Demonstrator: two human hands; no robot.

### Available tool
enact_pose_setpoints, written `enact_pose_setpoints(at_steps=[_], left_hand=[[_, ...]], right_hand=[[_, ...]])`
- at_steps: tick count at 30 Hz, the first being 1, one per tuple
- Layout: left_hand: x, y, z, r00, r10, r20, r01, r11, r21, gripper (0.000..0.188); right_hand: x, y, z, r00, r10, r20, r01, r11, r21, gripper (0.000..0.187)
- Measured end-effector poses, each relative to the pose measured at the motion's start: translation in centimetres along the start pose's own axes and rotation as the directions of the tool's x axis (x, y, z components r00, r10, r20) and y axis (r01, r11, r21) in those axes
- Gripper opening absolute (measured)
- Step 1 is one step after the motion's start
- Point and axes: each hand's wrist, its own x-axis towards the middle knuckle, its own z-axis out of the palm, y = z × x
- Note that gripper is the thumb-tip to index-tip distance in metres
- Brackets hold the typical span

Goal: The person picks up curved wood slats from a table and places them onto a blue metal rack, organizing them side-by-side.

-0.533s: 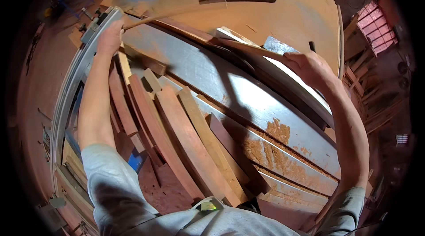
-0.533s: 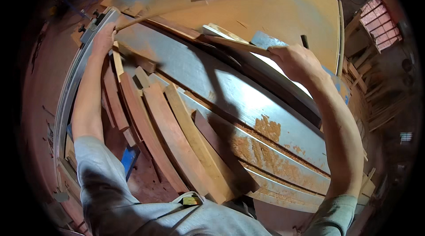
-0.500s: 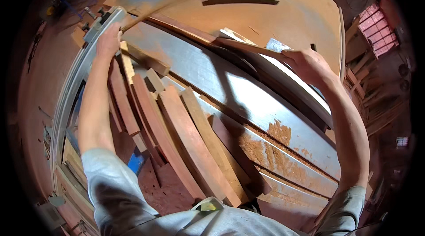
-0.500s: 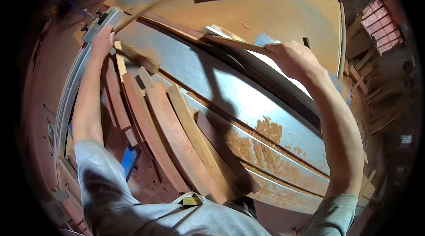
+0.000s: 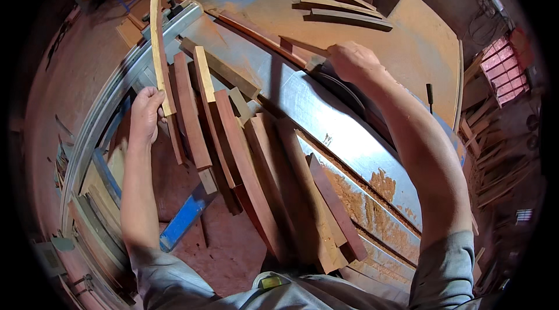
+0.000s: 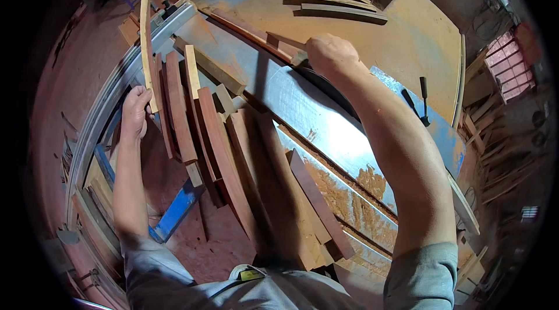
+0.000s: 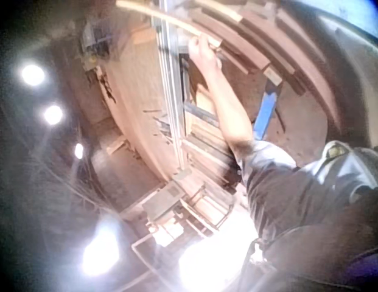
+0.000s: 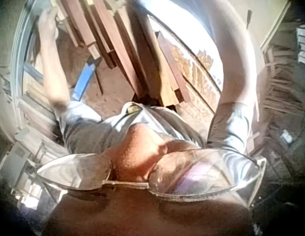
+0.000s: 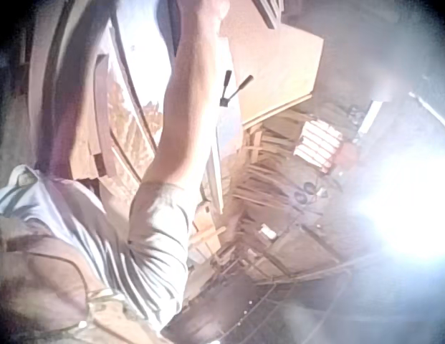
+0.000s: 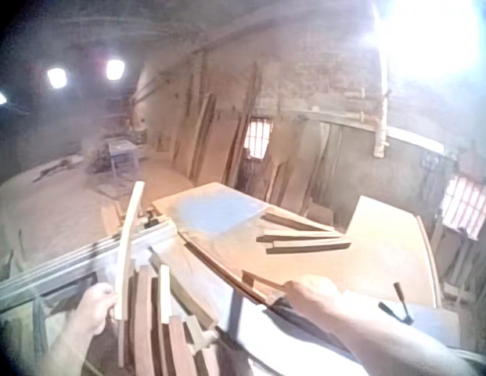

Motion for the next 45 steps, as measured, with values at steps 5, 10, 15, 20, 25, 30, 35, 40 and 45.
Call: enact_pose_setpoints(at_steps=[5, 10, 15, 20, 25, 30, 35, 40, 45], left_hand=[[-3.1, -1.2, -2.0, 0.999, -0.034, -0.028, 0.033, 0.999, -0.019, 0.015], [-4.8, -1.6, -2.6, 0.999, -0.042, 0.004, 0.043, 0.997, -0.07, 0.016], [-7.1, -1.2, -2.3, 0.998, -0.06, 0.011, 0.061, 0.992, -0.109, 0.016], [-10.2, -0.7, -3.4, 0.995, -0.082, 0.06, 0.092, 0.977, -0.192, 0.014], [-16.4, -1.9, -6.3, 0.984, -0.141, -0.105, 0.112, 0.963, -0.247, 0.013], [-23.1, -1.0, -5.9, 0.956, -0.258, -0.136, 0.191, 0.907, -0.376, 0.015], [-32.1, -2.3, -5.4, 0.935, -0.227, -0.273, 0.064, 0.864, -0.5, 0.012], [-39.9, -3.2, -5.4, 0.893, -0.268, -0.361, 0.022, 0.827, -0.561, 0.012], [-42.6, -0.8, -7.4, 0.86, -0.312, -0.405, 0.011, 0.803, -0.596, 0.031]], right_hand=[[-1.8, -2.0, -0.6, 0.994, -0.107, -0.015, 0.108, 0.986, 0.13, 0.028], [-3.5, -5.7, 1.9, 0.998, -0.058, 0.0, 0.056, 0.966, 0.254, 0.025], [-2.6, -7.8, 3.1, 0.997, 0.073, 0.002, -0.07, 0.94, 0.334, 0.023], [-2.4, -9.1, 5.5, 0.997, -0.061, 0.039, 0.045, 0.943, 0.329, 0.024], [-4.1, -10.5, 3.1, 0.997, -0.071, 0.037, 0.044, 0.877, 0.478, 0.03], [-9.4, -8.4, 2.9, 1.0, -0.016, 0.017, -0.004, 0.607, 0.795, 0.029], [-20.1, -8.5, 1.4, 0.998, -0.046, 0.032, -0.02, 0.252, 0.968, 0.028], [-30.7, -9.9, 2.2, 0.997, -0.047, 0.056, -0.042, 0.251, 0.967, 0.032], [-38.6, -11.3, 5.7, 0.998, -0.063, 0.027, -0.009, 0.264, 0.964, 0.031]])
